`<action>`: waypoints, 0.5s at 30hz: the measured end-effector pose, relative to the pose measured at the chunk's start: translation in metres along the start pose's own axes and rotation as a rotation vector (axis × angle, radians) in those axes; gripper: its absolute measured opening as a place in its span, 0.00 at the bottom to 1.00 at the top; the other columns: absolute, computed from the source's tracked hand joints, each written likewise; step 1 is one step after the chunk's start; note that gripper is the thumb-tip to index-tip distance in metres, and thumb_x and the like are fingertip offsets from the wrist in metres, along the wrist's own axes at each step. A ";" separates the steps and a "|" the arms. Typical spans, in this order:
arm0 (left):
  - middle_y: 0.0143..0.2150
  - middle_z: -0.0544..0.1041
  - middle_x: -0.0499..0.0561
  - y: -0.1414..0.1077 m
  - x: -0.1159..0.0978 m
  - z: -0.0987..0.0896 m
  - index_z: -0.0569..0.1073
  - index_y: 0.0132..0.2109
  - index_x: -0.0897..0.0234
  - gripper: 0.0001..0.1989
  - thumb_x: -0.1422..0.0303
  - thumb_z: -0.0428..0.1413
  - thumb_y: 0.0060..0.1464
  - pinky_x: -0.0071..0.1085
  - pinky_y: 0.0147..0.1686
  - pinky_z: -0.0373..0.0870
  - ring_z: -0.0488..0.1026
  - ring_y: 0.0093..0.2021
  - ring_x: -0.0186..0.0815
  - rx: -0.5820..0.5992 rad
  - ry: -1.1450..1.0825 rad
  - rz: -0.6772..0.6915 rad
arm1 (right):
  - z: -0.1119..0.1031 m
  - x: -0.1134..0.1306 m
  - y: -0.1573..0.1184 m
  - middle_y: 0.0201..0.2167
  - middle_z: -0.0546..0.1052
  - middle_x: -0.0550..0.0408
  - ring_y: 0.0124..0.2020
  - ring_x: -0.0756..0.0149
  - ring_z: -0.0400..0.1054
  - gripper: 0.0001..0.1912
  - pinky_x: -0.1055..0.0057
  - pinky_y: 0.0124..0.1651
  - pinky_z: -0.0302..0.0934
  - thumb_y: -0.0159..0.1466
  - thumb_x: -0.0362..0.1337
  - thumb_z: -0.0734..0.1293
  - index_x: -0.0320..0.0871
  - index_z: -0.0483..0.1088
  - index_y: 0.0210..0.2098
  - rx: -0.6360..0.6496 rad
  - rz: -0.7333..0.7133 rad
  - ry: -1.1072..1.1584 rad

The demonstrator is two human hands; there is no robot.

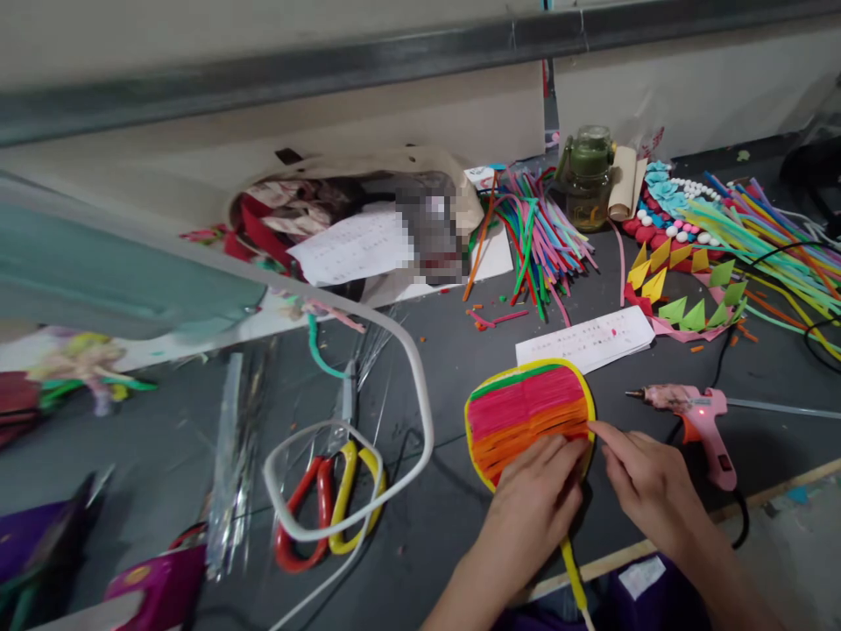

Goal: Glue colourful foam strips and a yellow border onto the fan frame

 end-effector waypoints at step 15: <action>0.49 0.77 0.53 0.002 -0.004 -0.003 0.70 0.56 0.59 0.22 0.78 0.50 0.55 0.37 0.48 0.75 0.76 0.48 0.41 -0.017 0.006 0.003 | 0.000 -0.006 0.006 0.33 0.82 0.52 0.31 0.64 0.77 0.18 0.71 0.36 0.67 0.71 0.31 0.56 0.41 0.69 0.57 -0.020 0.036 0.012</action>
Point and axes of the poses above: each hand's wrist, its own y-axis towards the middle knuckle, its own z-axis out of the palm, x = y × z, the point moved 6 cm from there along y, towards the middle knuckle
